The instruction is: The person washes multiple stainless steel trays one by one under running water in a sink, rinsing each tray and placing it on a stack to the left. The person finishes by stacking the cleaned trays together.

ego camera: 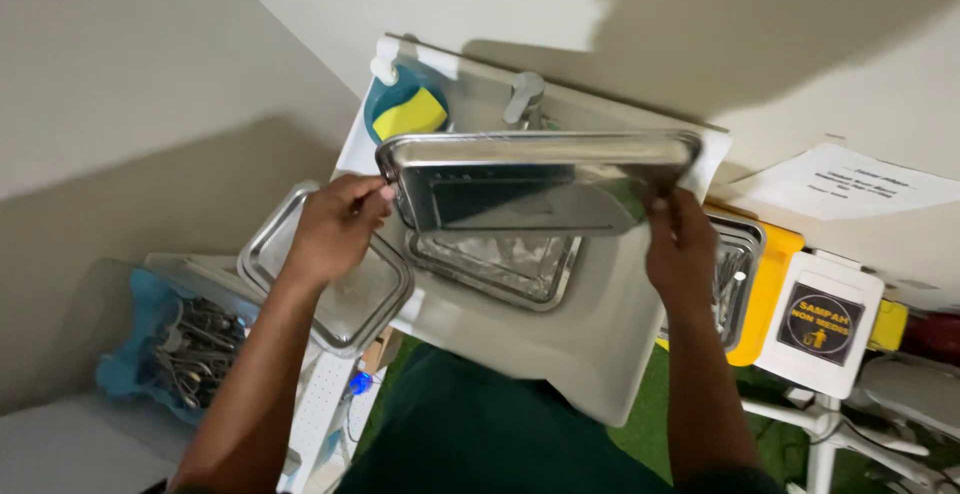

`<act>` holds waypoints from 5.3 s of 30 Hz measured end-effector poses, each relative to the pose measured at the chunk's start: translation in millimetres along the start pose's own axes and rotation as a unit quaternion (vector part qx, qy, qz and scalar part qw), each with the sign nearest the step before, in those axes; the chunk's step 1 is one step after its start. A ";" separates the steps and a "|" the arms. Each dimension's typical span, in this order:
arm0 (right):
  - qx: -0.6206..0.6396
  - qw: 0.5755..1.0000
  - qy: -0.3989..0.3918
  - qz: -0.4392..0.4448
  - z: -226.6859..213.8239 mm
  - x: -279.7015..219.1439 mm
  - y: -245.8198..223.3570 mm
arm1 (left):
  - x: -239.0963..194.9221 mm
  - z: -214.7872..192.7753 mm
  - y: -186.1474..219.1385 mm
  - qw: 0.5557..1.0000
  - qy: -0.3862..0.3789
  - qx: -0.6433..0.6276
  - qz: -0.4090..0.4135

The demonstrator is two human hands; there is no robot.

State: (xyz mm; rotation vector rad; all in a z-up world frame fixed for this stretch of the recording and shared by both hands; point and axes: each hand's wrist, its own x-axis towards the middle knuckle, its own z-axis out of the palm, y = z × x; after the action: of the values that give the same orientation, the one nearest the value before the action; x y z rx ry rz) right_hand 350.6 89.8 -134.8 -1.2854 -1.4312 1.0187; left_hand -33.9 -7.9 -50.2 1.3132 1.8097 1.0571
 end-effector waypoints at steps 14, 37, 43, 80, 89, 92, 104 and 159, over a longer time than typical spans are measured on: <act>-0.101 0.991 -0.038 -0.077 2.4 -32.5 1.1 | -7.2 -19.0 -41.4 0.945 -0.045 -0.249 -0.208; 0.081 0.900 -0.348 0.248 216.2 -150.0 -0.6 | 0.7 -169.1 -194.7 0.930 0.011 0.347 -0.122; 0.029 0.902 -0.346 0.257 244.6 -163.5 10.9 | 1.8 -174.7 -255.7 0.913 0.065 0.402 -0.013; -0.343 0.892 -0.079 0.285 130.4 -24.4 124.2 | 109.1 135.1 -270.0 0.839 -0.098 0.462 -0.270; -0.367 0.895 -0.080 0.242 125.9 -24.4 143.7 | 106.7 148.9 -286.8 0.741 -0.147 0.629 -0.184; -0.366 0.901 -0.060 0.226 120.6 -27.1 156.0 | 108.8 152.2 -289.4 0.765 -0.146 0.585 -0.224; -0.220 0.937 -0.066 0.262 79.6 -22.4 34.3 | 110.2 157.4 -312.3 0.695 -0.270 0.666 -0.020; -0.240 0.958 0.021 0.153 27.9 -23.4 59.1 | 93.2 124.8 -145.0 0.967 -0.128 0.081 -0.204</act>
State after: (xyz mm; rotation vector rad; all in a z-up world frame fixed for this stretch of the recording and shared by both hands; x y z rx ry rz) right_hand 337.3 73.1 -200.8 -1.9164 -1.5319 0.8571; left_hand -15.1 85.3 -240.6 1.0458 1.8850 0.5033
